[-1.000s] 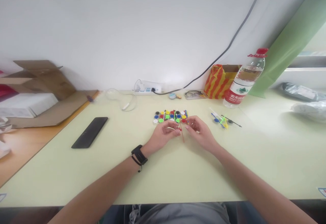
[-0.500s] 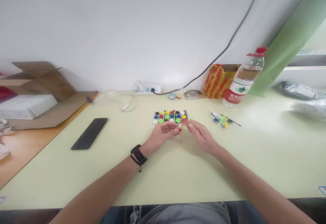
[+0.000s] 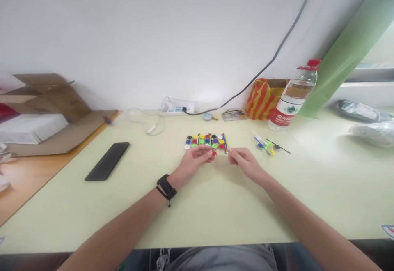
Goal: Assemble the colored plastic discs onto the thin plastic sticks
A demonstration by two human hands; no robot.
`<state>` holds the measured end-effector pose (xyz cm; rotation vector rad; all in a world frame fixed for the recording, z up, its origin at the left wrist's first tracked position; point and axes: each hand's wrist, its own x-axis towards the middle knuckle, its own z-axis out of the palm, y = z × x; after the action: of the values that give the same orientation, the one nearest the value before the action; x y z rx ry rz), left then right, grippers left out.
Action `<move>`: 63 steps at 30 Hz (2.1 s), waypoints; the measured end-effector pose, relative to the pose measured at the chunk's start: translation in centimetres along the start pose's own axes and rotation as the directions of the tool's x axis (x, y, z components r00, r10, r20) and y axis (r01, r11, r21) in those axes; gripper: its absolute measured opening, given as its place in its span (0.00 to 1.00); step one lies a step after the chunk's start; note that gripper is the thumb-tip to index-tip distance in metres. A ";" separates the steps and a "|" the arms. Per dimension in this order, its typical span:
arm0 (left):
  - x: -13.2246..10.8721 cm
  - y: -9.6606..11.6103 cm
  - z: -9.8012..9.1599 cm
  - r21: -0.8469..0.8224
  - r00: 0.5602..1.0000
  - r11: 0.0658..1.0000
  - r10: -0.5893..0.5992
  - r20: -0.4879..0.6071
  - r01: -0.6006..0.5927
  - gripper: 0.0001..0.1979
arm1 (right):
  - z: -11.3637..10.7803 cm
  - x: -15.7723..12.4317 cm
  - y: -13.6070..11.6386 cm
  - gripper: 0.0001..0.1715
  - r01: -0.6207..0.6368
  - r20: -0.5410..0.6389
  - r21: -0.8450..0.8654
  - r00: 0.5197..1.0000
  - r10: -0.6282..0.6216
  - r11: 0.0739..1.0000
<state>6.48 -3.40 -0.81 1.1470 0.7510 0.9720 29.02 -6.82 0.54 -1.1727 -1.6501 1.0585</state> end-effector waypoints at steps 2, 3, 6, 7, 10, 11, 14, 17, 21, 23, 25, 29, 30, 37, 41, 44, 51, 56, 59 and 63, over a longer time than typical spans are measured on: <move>0.0 0.2 -0.1 -0.054 1.000 0.998 -0.021 0.000 0.021 0.18 | 0.1 0.0 -0.1 0.35 0.010 0.009 -0.036 1.000 -0.010 0.999; 0.0 0.3 -0.2 -0.089 0.999 0.995 -0.032 0.005 0.032 0.17 | 0.0 0.0 -0.1 0.35 0.013 0.008 -0.057 1.000 -0.013 0.998; 0.1 0.4 -0.5 -0.188 0.997 0.979 -0.069 0.029 0.073 0.16 | -0.1 0.1 -0.1 0.34 0.015 0.002 -0.108 1.000 -0.015 0.994; 0.1 0.5 -0.6 -0.210 0.996 0.974 -0.081 0.036 0.087 0.15 | -0.2 0.1 -0.1 0.34 0.013 0.000 -0.118 1.000 -0.013 0.993; 0.1 0.6 -0.7 -0.253 0.993 0.960 -0.107 0.055 0.118 0.13 | -0.3 0.1 0.0 0.34 -0.001 -0.013 -0.124 1.000 -0.001 0.992; 0.1 0.7 -0.7 -0.261 0.992 0.957 -0.114 0.060 0.125 0.13 | -0.3 0.1 0.0 0.34 -0.005 -0.018 -0.123 1.000 0.003 0.992; 0.0 0.8 -0.7 -0.269 0.990 0.953 -0.124 0.065 0.137 0.12 | -0.3 0.0 -0.3 0.34 -0.003 -0.025 -0.128 1.000 0.000 0.992; 0.0 0.8 -0.7 -0.271 0.990 0.953 -0.118 0.074 0.134 0.12 | -0.3 0.0 -0.4 0.34 0.007 -0.018 -0.134 1.000 -0.010 0.991; 0.0 0.8 -0.8 -0.258 0.988 0.956 -0.119 0.098 0.141 0.14 | -0.3 0.1 -0.1 0.33 0.020 -0.025 -0.123 0.999 -0.023 0.992; 0.0 0.7 -0.8 -0.257 0.988 0.957 -0.111 0.105 0.135 0.14 | -0.3 0.1 0.0 0.31 0.029 -0.029 -0.103 0.999 -0.033 0.994; 0.0 0.7 -0.8 -0.258 0.989 0.958 -0.103 0.108 0.127 0.15 | -0.2 0.1 0.0 0.27 0.043 -0.041 -0.066 0.998 -0.046 0.997; -0.1 0.9 -0.4 -0.248 0.990 0.960 -0.109 0.087 0.127 0.17 | 0.0 0.0 -0.1 0.22 0.072 -0.030 0.003 0.997 -0.071 0.997; -0.2 1.0 -0.2 -0.241 0.991 0.962 -0.111 0.080 0.127 0.17 | 0.0 0.0 -0.1 0.21 0.081 -0.019 0.003 0.997 -0.081 0.997; -0.4 1.0 0.3 -0.194 0.995 0.976 -0.091 0.037 0.097 0.16 | 0.5 -0.5 -0.1 0.33 0.182 -0.112 -0.045 0.976 -0.186 0.982; -0.3 0.7 0.2 -0.161 0.997 0.984 -0.072 0.023 0.074 0.17 | 1.2 -0.9 -0.3 0.50 0.187 -0.163 -0.030 0.968 -0.189 0.982; -0.3 0.7 0.2 -0.137 0.998 0.989 -0.049 0.042 0.054 0.16 | 1.5 -1.0 -0.3 0.35 0.193 -0.176 -0.037 0.964 -0.197 0.980; -0.3 0.6 0.3 -0.141 0.999 0.989 -0.042 0.032 0.046 0.16 | 1.0 -0.8 0.3 0.38 0.066 0.051 0.097 0.996 -0.072 0.993; -0.2 0.4 0.2 -0.126 0.998 0.991 -0.033 0.045 0.038 0.17 | 0.9 -0.7 -0.1 0.23 0.127 -0.022 0.031 0.992 -0.126 0.991; -0.3 0.3 0.2 -0.083 0.998 0.996 -0.006 0.062 0.011 0.16 | 1.2 -0.6 -0.2 0.15 0.145 -0.033 0.060 0.989 -0.143 0.988; -0.3 0.3 0.2 0.001 0.996 1.000 0.012 0.090 -0.012 0.15 | 1.4 -0.7 -0.3 0.10 0.156 -0.041 0.040 0.987 -0.154 0.987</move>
<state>6.47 -3.76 -0.44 1.1899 0.6733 0.9240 27.74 -7.79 0.32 -1.0132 -1.6528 0.9630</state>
